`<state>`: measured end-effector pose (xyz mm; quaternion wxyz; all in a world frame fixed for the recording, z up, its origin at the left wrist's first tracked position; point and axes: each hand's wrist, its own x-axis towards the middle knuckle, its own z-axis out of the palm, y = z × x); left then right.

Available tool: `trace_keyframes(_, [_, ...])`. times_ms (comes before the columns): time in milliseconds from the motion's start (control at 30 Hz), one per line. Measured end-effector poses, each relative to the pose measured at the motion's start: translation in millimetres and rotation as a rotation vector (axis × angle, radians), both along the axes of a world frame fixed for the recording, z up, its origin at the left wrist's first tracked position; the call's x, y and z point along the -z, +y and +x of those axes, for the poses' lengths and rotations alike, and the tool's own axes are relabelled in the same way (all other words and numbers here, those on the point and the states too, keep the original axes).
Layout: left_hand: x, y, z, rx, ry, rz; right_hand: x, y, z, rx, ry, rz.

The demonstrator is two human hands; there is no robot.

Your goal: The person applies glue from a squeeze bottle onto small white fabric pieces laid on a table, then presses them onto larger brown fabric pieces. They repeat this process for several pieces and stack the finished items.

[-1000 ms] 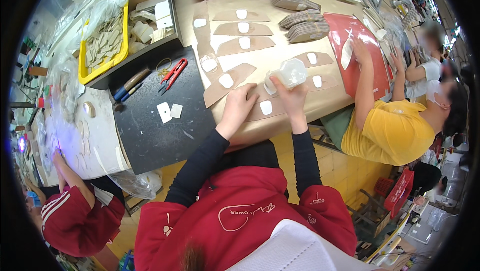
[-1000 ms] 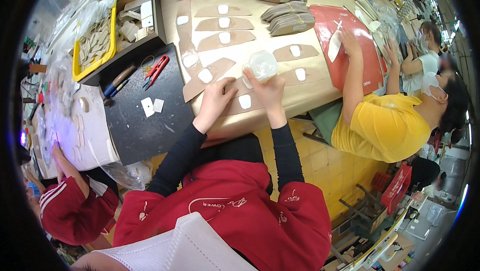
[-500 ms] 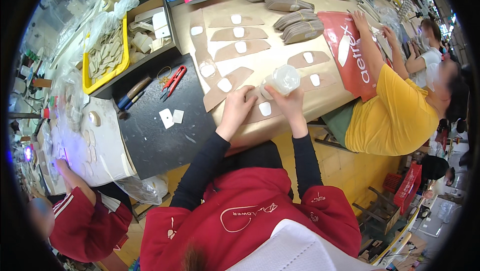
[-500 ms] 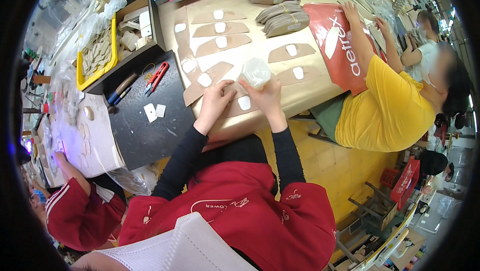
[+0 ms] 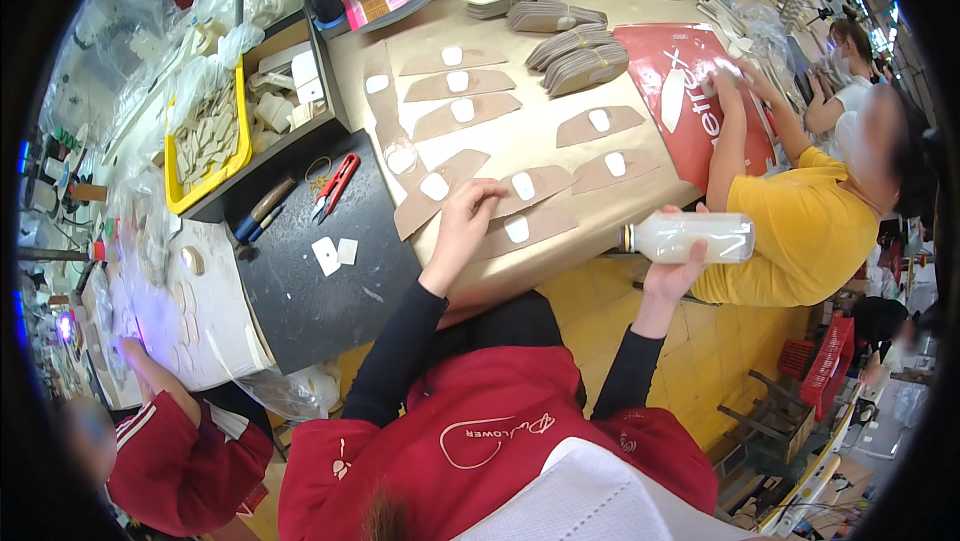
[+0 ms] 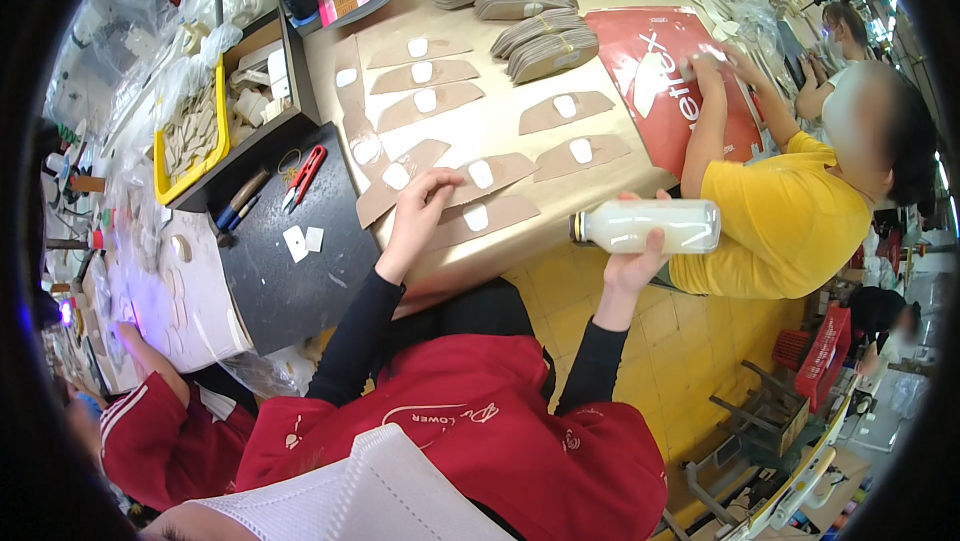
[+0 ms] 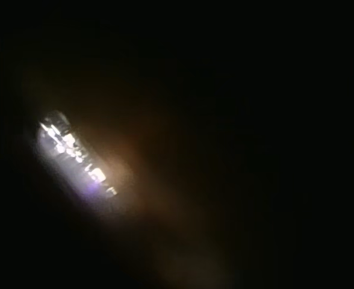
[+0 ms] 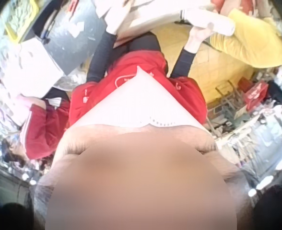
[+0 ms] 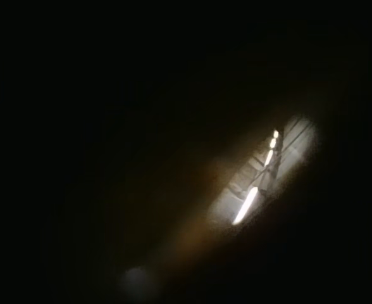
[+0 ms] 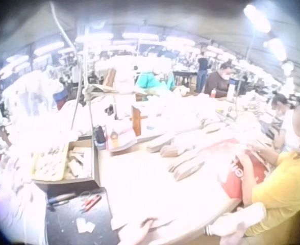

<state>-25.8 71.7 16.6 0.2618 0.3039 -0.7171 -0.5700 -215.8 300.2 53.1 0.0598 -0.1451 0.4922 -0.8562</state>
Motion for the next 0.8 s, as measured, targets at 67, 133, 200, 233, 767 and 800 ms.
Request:
trace_keyframes(67, [-9,-3,-4,-0.003,0.068,0.027,3,10,5,-0.015,-0.017,0.009])
trace_keyframes(133, [-20,-7,-13,-0.021,0.160,0.004,5,18,12,-0.021,-0.042,0.045])
trace_keyframes(200, [-32,-14,-26,-0.022,0.217,0.013,6,20,19,-0.034,-0.057,0.064])
trace_keyframes(233, [-37,-18,-33,-0.028,0.236,0.027,5,21,22,-0.043,-0.065,0.077])
trace_keyframes(767, [5,9,3,-0.081,0.106,0.096,13,10,46,-0.205,-0.121,0.051])
trace_keyframes(800, [3,16,12,-0.107,0.135,0.085,14,7,48,-0.205,-0.124,0.050])
